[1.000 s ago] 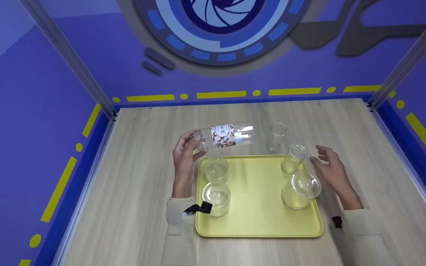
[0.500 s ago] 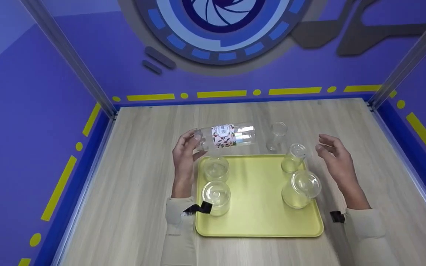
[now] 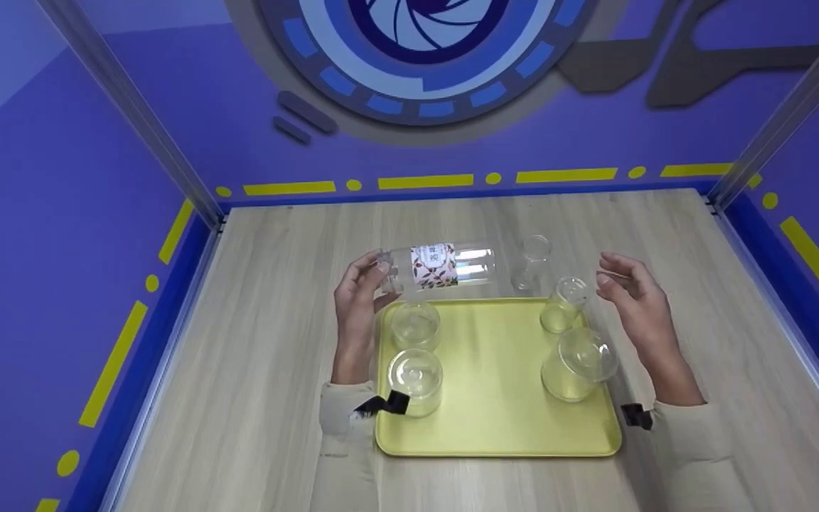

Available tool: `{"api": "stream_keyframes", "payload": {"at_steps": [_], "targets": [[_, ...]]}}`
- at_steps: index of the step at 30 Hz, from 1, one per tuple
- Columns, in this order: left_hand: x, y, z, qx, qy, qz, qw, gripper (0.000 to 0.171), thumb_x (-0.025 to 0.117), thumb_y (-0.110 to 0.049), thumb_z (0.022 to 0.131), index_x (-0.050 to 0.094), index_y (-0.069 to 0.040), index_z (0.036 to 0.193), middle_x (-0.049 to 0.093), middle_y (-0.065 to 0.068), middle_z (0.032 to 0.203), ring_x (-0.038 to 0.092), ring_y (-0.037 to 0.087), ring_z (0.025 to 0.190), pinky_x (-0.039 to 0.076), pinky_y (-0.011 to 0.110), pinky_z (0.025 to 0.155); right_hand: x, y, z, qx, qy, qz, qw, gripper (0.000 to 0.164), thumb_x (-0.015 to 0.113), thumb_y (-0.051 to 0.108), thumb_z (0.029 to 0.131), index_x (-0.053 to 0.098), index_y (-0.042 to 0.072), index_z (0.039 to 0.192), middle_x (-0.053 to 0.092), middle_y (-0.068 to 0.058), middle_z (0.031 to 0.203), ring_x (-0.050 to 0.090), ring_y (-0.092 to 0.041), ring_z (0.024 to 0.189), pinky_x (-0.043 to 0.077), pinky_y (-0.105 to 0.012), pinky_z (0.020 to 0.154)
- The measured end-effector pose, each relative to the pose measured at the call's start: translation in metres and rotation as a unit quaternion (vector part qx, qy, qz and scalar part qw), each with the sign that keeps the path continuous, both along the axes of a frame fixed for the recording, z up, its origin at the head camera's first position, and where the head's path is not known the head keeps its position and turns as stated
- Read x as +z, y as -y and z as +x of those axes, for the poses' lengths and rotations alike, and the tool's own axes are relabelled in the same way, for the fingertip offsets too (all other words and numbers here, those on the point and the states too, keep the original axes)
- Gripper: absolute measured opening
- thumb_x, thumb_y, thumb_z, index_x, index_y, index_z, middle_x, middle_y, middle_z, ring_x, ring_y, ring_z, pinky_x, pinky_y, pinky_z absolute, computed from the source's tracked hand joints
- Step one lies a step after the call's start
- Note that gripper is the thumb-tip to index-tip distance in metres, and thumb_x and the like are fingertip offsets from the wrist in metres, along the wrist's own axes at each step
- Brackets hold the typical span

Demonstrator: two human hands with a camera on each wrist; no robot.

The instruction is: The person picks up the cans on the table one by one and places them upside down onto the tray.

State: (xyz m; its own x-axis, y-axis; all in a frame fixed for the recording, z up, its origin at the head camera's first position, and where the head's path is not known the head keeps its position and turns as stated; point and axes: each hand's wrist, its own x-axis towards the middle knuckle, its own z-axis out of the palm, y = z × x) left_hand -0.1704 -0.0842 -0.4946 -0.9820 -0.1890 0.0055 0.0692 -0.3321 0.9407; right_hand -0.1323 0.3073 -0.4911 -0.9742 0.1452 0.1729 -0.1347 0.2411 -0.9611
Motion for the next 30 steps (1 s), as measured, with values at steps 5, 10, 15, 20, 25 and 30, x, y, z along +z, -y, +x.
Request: {"api": "stream_keyframes", "payload": {"at_steps": [5,10,15,20,25,30], "targets": [[0.000,-0.003,0.001,-0.003,-0.004,-0.007,1.0000,0.042,0.073,-0.023,0.098,0.066,-0.004,0.135,0.070,0.019,0.123,0.069,0.037,0.109,0.062,0.050,0.087,0.004,0.008,0.000,0.004,-0.005,-0.025,1.000,0.046,0.060,0.014,0.109,0.051,-0.004,0.151,0.059,0.002,0.135,0.058,-0.017,0.123,0.052,-0.018,0.096],[0.001,-0.005,0.003,-0.005,-0.004,-0.005,1.0000,0.041,0.073,-0.022,0.099,0.066,-0.005,0.135,0.070,0.019,0.123,0.068,0.033,0.110,0.062,0.044,0.085,0.008,0.016,-0.002,0.013,-0.007,-0.049,0.999,0.046,0.061,0.014,0.109,0.051,-0.005,0.150,0.060,0.001,0.136,0.059,-0.022,0.127,0.053,-0.021,0.097],[0.001,-0.007,0.004,-0.006,-0.003,-0.013,0.9999,0.042,0.072,-0.023,0.099,0.066,-0.005,0.136,0.070,0.014,0.122,0.068,0.031,0.112,0.062,0.041,0.084,0.009,0.023,-0.004,0.021,-0.005,-0.066,0.998,0.046,0.060,0.013,0.109,0.050,-0.004,0.151,0.060,-0.002,0.138,0.058,-0.026,0.129,0.053,-0.024,0.099],[0.001,-0.009,0.003,-0.005,0.000,-0.019,0.9998,0.043,0.072,-0.024,0.099,0.066,-0.005,0.137,0.071,0.012,0.122,0.068,0.030,0.113,0.062,0.040,0.084,0.010,0.031,-0.006,0.030,0.001,-0.079,0.996,0.046,0.059,0.014,0.110,0.050,-0.004,0.151,0.059,-0.004,0.139,0.058,-0.025,0.130,0.054,-0.026,0.099],[0.002,-0.010,0.003,-0.009,0.004,-0.018,0.9998,0.044,0.072,-0.026,0.099,0.066,-0.005,0.137,0.071,0.013,0.123,0.068,0.029,0.112,0.062,0.040,0.085,0.010,0.038,-0.008,0.038,0.004,-0.083,0.996,0.048,0.061,0.015,0.109,0.049,-0.003,0.152,0.058,-0.006,0.141,0.057,-0.026,0.131,0.053,-0.029,0.101],[0.002,-0.010,0.004,-0.010,0.006,-0.018,0.9998,0.046,0.073,-0.028,0.099,0.065,-0.006,0.138,0.070,0.015,0.123,0.068,0.027,0.111,0.061,0.040,0.086,0.009,0.045,-0.011,0.053,0.006,-0.086,0.995,0.050,0.064,0.013,0.107,0.049,-0.002,0.152,0.056,-0.009,0.142,0.054,-0.030,0.133,0.052,-0.028,0.102]]}}
